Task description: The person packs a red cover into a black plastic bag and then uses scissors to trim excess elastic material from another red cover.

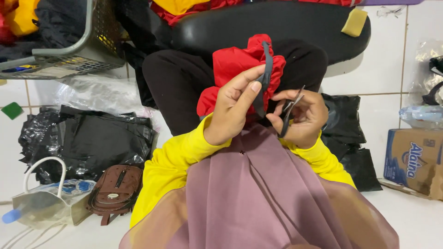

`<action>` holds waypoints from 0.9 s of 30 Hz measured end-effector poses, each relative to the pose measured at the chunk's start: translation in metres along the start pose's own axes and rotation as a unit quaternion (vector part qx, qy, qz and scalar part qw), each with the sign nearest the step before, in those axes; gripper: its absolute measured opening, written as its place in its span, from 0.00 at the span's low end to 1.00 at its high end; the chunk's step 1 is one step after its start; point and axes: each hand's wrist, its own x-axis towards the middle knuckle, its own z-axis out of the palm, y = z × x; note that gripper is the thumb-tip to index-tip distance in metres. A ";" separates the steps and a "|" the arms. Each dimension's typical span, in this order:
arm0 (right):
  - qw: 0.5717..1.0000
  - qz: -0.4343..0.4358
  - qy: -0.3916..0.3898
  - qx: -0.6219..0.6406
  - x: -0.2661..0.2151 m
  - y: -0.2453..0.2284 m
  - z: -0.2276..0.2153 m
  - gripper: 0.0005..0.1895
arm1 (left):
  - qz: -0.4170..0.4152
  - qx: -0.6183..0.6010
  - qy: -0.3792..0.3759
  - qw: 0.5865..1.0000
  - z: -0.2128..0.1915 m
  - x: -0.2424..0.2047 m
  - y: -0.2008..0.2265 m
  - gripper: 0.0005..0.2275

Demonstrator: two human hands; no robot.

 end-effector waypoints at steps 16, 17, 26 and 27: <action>0.927 -0.171 0.062 -0.328 0.004 -0.006 0.007 0.20 | 0.018 -0.009 0.023 1.000 0.022 -0.021 -0.012 0.17; 0.927 -0.172 0.064 -0.328 0.002 -0.003 0.005 0.20 | 0.021 -0.007 0.024 0.999 0.022 -0.022 -0.017 0.17; 0.927 -0.169 0.084 -0.324 -0.006 0.006 0.002 0.17 | 0.034 0.022 0.018 0.999 0.027 -0.025 -0.015 0.17; 0.926 -0.172 0.091 -0.324 -0.007 0.007 0.002 0.16 | 0.037 0.022 0.020 0.999 0.029 -0.025 -0.013 0.17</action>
